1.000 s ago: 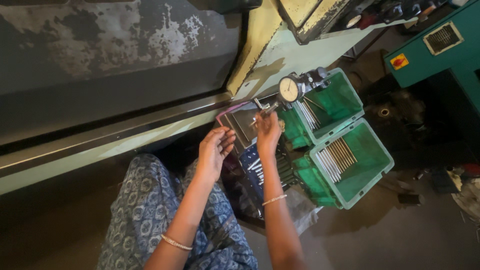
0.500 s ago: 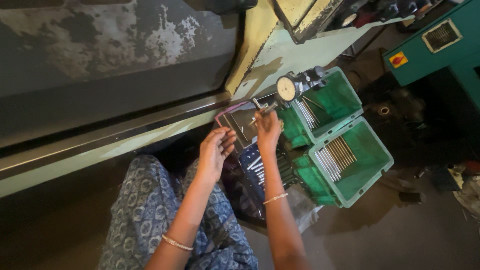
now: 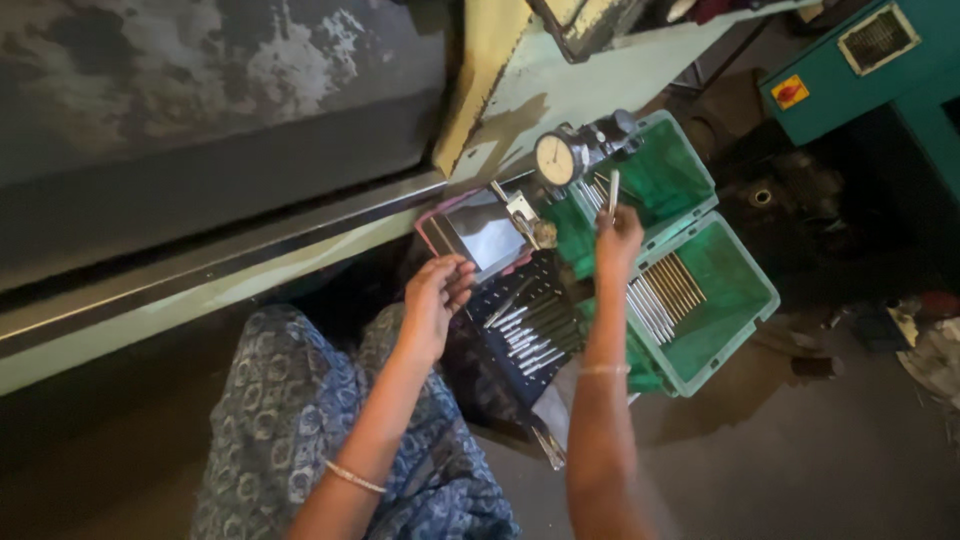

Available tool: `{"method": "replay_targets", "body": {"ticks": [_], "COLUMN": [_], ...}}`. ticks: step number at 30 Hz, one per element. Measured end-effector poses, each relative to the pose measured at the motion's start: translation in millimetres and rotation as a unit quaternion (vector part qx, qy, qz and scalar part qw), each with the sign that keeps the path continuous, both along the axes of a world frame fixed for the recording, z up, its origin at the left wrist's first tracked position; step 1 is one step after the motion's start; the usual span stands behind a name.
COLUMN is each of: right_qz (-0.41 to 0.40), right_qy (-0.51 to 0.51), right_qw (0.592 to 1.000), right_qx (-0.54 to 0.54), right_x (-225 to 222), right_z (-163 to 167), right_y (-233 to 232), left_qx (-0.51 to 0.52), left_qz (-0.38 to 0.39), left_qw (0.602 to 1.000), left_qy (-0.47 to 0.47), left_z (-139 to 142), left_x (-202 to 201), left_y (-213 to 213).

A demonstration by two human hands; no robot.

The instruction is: The person repeatedly removes cylindrical metal rods from a machine, measures them with a dial caliper, and places them into a green container. The person also briefly wipes the machine surface with a cloth.

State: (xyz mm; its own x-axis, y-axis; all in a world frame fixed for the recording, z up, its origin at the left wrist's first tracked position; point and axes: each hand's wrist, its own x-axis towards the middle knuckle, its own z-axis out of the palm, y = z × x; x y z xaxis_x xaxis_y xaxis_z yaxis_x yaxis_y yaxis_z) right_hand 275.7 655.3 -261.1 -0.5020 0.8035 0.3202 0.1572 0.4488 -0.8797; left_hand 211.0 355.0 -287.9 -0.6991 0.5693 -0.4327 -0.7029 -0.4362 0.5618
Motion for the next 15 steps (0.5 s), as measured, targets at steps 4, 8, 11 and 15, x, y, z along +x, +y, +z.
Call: {"method": "replay_targets", "body": {"ticks": [4, 8, 11, 15], "right_qz": [0.022, -0.021, 0.046, -0.111], "right_qy": [-0.179, -0.411, -0.390, -0.168], "right_qw": [0.983, 0.911, 0.920, 0.941], "right_qx": [0.027, -0.025, -0.015, 0.273], "right_x": [-17.8, -29.1, -30.0, -14.0], "right_z": [16.1, 22.3, 24.7, 10.2], "right_y": [31.0, 37.7, 33.5, -18.1], "left_qx": [-0.022, -0.122, -0.322, -0.461], "left_qz": [-0.024, -0.044, -0.061, -0.051], "left_qw": [0.999, 0.967, 0.824, 0.614], "left_qy": [0.030, 0.220, 0.461, 0.638], "left_z": [-12.0, -24.5, -33.3, -45.8], "left_x": [19.6, 41.6, 56.1, 62.5], "left_y": [20.2, 30.5, 35.7, 38.4]}}
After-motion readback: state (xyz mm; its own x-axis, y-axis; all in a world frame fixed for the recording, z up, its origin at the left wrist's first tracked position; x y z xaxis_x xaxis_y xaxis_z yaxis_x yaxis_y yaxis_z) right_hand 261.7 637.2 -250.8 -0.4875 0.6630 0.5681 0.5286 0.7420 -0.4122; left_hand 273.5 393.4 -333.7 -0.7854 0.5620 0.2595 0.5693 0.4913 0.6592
